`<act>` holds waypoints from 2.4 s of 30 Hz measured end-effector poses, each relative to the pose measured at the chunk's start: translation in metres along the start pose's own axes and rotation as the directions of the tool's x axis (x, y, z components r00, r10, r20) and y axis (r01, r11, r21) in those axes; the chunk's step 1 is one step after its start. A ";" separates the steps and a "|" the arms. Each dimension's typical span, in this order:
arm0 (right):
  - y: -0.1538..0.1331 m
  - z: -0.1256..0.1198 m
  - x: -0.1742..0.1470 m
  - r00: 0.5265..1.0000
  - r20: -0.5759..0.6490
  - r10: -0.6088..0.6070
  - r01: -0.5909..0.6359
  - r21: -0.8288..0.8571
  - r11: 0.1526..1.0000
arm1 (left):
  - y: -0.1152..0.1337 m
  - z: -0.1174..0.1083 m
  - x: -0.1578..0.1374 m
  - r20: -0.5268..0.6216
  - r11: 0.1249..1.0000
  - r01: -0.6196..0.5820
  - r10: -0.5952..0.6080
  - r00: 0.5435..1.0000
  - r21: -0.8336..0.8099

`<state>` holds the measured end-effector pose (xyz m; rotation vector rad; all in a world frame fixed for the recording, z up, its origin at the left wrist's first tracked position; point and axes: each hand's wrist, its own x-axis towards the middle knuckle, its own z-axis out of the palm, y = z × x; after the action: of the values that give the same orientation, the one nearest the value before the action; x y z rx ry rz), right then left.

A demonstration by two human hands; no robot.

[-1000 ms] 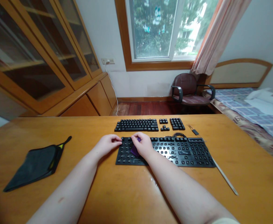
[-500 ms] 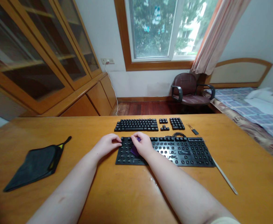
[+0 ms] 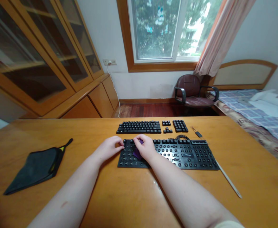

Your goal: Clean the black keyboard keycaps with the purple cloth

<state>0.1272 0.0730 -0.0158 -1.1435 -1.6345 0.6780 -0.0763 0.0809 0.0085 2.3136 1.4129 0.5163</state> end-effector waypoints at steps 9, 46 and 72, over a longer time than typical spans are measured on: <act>0.000 0.000 0.001 1.000 0.001 0.003 -0.003 -0.002 1.000 | -0.006 0.000 0.000 0.022 1.000 -0.003 0.003 1.000 -0.019; -0.001 -0.001 -0.001 1.000 0.017 0.001 0.000 -0.019 1.000 | -0.021 0.030 0.013 0.139 0.618 0.411 -0.439 0.888 -0.670; 0.000 -0.001 0.000 1.000 0.015 0.007 -0.007 0.002 1.000 | -0.090 0.019 0.053 -0.428 0.569 0.058 -0.678 0.598 -0.820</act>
<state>0.1279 0.0728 -0.0153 -1.1457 -1.6427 0.6944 -0.1124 0.1638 -0.0471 1.0286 1.5409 1.6250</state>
